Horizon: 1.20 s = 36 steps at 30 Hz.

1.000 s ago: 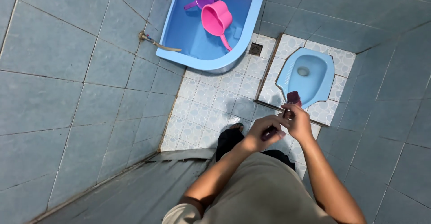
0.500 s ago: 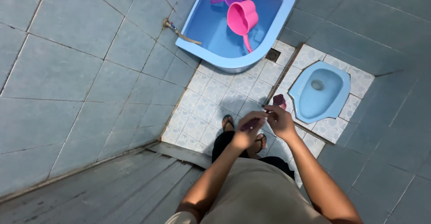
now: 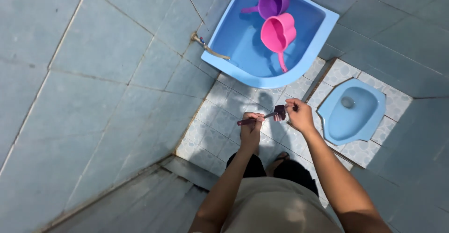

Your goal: The person uses a pink plastic scoop to pour water from a blue tub onto the tiled bathroom floor, then scrubs the wet area with a red-handled brush. They repeat the water-pouring and scrubbing cycle several times, focusing on the floor near the tub and a squat toilet.

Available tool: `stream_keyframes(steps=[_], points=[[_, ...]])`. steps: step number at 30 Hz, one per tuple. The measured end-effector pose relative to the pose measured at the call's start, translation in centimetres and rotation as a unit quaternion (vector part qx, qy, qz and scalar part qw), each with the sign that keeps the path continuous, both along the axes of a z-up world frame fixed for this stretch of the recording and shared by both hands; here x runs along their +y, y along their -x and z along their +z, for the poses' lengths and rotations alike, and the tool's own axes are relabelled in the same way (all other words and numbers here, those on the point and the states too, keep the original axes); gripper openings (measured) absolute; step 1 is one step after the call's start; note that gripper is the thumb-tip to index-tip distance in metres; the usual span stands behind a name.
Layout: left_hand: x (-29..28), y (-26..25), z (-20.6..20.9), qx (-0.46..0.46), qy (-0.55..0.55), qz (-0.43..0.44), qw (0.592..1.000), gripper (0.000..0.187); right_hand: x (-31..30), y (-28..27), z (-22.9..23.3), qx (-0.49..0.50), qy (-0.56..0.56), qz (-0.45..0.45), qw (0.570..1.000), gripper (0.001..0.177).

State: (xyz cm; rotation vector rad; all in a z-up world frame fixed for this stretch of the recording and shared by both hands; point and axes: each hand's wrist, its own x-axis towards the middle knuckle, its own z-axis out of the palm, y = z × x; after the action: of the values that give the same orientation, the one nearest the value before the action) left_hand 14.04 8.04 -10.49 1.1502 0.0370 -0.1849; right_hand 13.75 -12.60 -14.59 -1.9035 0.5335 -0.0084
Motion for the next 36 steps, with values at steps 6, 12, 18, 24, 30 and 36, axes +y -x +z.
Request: stream_keyframes(steps=[6, 12, 18, 24, 30, 36], points=[[-1.0, -6.6, -8.1, 0.052, -0.121, 0.017, 0.991, 0.025, -0.4, -8.5, -4.5, 0.011, 0.061, -0.058, 0.996, 0.025], [-3.4, -12.3, -12.4, -0.034, -0.168, 0.000, 0.985, 0.018, -2.5, -16.1, -10.1, 0.061, 0.102, -0.074, 0.990, 0.024], [-6.5, -15.5, -17.7, -0.005, -0.209, -0.016, 0.978, 0.018, -5.4, -21.2, -16.2, 0.037, 0.170, -0.053, 0.983, 0.023], [-7.9, -17.7, -18.8, 0.013, -0.162, -0.036, 0.986, 0.020, -6.9, -26.6, -18.5, 0.108, 0.230, -0.088, 0.963, 0.046], [-8.2, -17.4, -21.6, 0.030, -0.139, -0.013, 0.990, 0.024, -7.0, -29.8, -19.0, 0.266, 0.166, -0.059, 0.948, 0.039], [-7.7, -17.1, -21.9, 0.053, -0.187, 0.011, 0.981, 0.024, -7.1, -29.7, -21.5, 0.233, 0.174, -0.011, 0.957, 0.031]])
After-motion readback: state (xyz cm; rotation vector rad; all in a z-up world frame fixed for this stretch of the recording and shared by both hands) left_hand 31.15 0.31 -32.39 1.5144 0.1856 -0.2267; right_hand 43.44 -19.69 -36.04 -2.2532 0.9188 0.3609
